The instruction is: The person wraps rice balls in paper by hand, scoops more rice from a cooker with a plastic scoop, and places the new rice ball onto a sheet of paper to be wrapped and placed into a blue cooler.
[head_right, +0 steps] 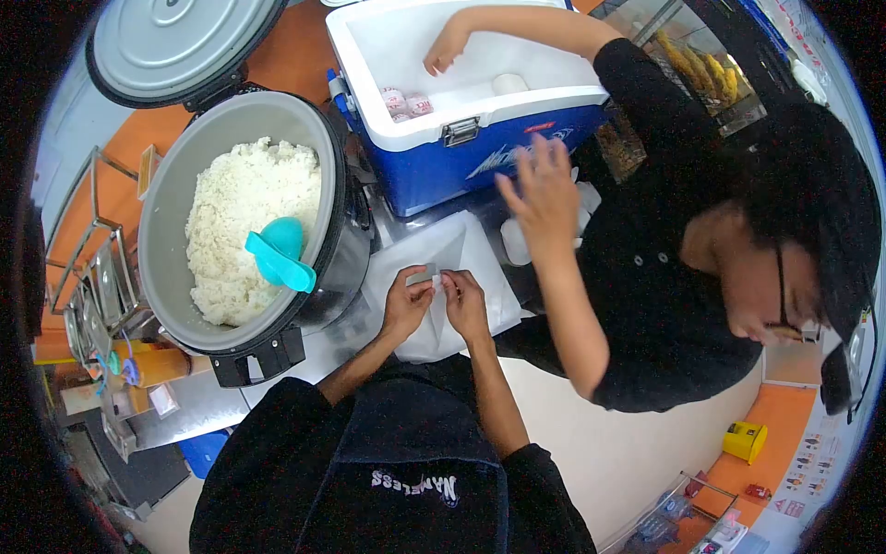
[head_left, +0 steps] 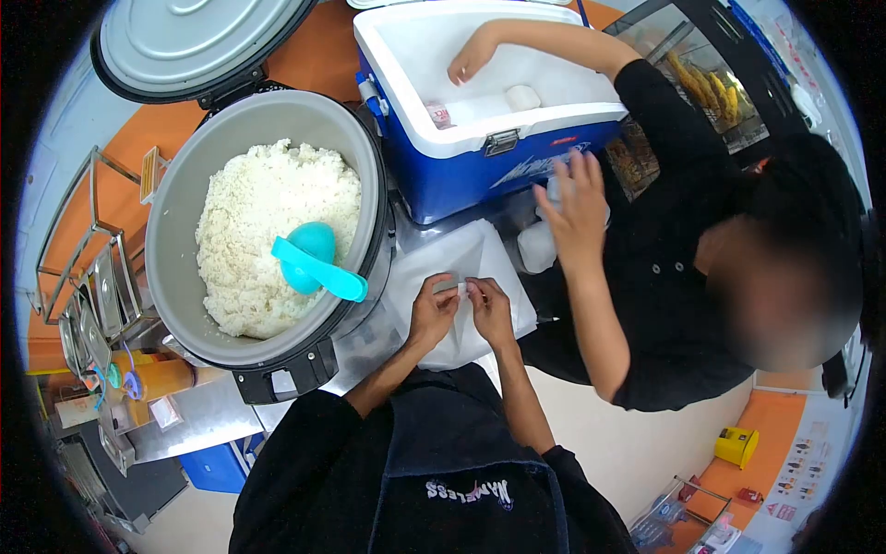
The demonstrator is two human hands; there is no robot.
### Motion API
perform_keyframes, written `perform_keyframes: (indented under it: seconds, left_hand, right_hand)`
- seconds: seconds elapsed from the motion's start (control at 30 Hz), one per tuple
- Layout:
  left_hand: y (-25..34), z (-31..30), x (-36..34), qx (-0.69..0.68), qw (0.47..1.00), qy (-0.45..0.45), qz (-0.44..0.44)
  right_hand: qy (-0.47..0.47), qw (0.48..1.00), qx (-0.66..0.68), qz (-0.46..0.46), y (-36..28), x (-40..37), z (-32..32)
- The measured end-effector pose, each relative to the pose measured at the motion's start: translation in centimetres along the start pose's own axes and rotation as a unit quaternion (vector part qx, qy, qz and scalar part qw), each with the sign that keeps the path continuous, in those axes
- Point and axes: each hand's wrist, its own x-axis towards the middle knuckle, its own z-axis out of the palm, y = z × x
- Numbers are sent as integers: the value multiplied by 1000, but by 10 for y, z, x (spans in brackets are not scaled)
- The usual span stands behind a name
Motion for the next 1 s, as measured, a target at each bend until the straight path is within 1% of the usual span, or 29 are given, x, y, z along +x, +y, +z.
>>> perform_keyframes:
  seconds: [0.07, 0.2, 0.27, 0.3, 0.4, 0.43, 0.47, 0.5, 0.53, 0.57, 0.6, 0.67, 0.77, 0.83, 0.9, 1.0]
  left_hand:
    - [-6, 1, 2, -36, 999, -13, 10]
    - [-3, -1, 1, -41, 999, -15, -7]
    - [1, -3, 0, -29, 999, -14, -22]
    - [-2, -2, 0, -31, 999, -15, -22]
    - [-8, -3, 0, -64, 997, -5, -46]
    - [-5, -4, 1, -113, 989, -11, -96]
    - [-3, -5, 0, -161, 976, -16, -146]
    - [-1, -6, 0, -161, 976, -17, -146]
    - [1, -7, -1, -190, 966, -28, -171]
    - [3, -8, -1, -218, 955, -40, -195]
    - [5, -6, -1, -219, 955, -41, -196]
    - [8, -2, 1, -257, 934, -18, -247]
    - [2, 0, 3, -265, 936, -33, -230]
    - [11, 1, 3, -267, 938, -22, -221]
    - [14, 2, 5, -269, 939, -12, -212]
    - [8, 1, 9, -250, 944, -31, -214]
  right_hand:
    - [-23, 1000, -3, 1, -22, 0, -3]
    - [-21, 1000, -16, -10, -11, 0, -3]
    - [-2, 984, 141, 105, 4, 0, 1]
    - [7, 977, 170, 131, 3, 1, 0]
    - [22, 974, 166, 155, 1, 0, -3]
    - [12, 975, 143, 168, -2, -1, -5]
    - [12, 975, 142, 169, 1, -2, -4]
    - [5, 983, 123, 134, 6, -4, -1]
    - [-2, 990, 103, 100, 12, -6, 1]
    - [-11, 992, 83, 92, 17, -9, 3]
    - [-10, 992, 83, 93, 11, -9, 3]
    - [-21, 993, 69, 91, -1, -12, 4]
    - [-22, 992, 77, 102, -3, -12, 3]
    - [-25, 990, 80, 115, -2, -11, 2]
    - [-8, 989, 87, 121, -1, -9, 0]
    - [9, 988, 76, 133, -2, -5, -3]
